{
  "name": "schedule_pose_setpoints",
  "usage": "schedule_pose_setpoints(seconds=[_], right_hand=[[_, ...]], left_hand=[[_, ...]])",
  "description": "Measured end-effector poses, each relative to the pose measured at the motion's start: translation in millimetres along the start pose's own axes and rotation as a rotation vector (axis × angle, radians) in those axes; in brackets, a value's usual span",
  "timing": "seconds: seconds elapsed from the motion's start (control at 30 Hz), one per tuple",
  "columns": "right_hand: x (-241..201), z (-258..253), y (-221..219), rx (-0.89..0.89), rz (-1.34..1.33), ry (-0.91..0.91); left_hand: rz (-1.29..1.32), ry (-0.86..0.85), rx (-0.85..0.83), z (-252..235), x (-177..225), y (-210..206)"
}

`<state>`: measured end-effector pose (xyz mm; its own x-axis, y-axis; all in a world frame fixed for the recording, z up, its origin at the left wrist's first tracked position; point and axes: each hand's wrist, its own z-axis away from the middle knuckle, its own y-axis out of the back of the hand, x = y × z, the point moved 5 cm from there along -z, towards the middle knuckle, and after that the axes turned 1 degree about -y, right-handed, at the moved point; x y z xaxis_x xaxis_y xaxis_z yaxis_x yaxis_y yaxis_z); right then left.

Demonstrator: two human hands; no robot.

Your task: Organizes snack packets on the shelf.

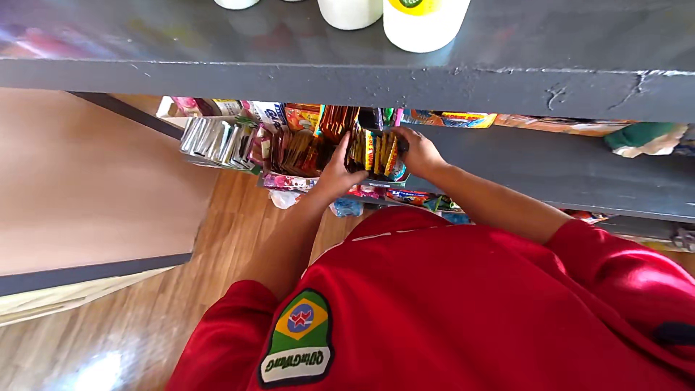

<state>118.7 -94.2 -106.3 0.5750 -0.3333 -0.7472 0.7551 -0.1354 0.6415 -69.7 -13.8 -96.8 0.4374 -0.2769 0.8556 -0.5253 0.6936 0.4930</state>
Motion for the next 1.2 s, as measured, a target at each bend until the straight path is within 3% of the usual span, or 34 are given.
schedule_pose_setpoints(seconds=[0.17,0.37,0.53,0.7,0.9,0.97,1.13,1.2], right_hand=[[19.6,10.3,4.0,-0.015,0.037,0.013],[38.9,13.4,2.2,0.014,-0.046,-0.019],[59.6,17.2,5.9,0.032,-0.114,-0.138],[44.6,30.2,9.7,0.048,-0.091,-0.094],[29.9,45.1,6.0,0.006,0.015,-0.027],[31.9,41.3,6.0,-0.004,0.028,-0.004],[31.1,33.7,7.5,-0.06,0.017,-0.035],[30.7,34.1,3.8,-0.078,0.028,-0.049]], left_hand=[[0.16,0.044,0.074,1.1,-16.4,-14.8],[0.001,0.036,-0.017,2.8,2.1,-26.4],[0.032,0.009,0.066,2.8,-0.1,-31.2],[0.126,0.043,0.216,3.9,-15.8,-26.3],[0.199,0.006,0.238,9.4,-18.0,-24.0],[0.146,-0.044,0.235,14.2,-9.8,-20.2],[-0.269,-0.449,0.255,7.2,54.8,-5.3],[-0.455,-0.354,0.201,-15.2,76.5,-7.0]])
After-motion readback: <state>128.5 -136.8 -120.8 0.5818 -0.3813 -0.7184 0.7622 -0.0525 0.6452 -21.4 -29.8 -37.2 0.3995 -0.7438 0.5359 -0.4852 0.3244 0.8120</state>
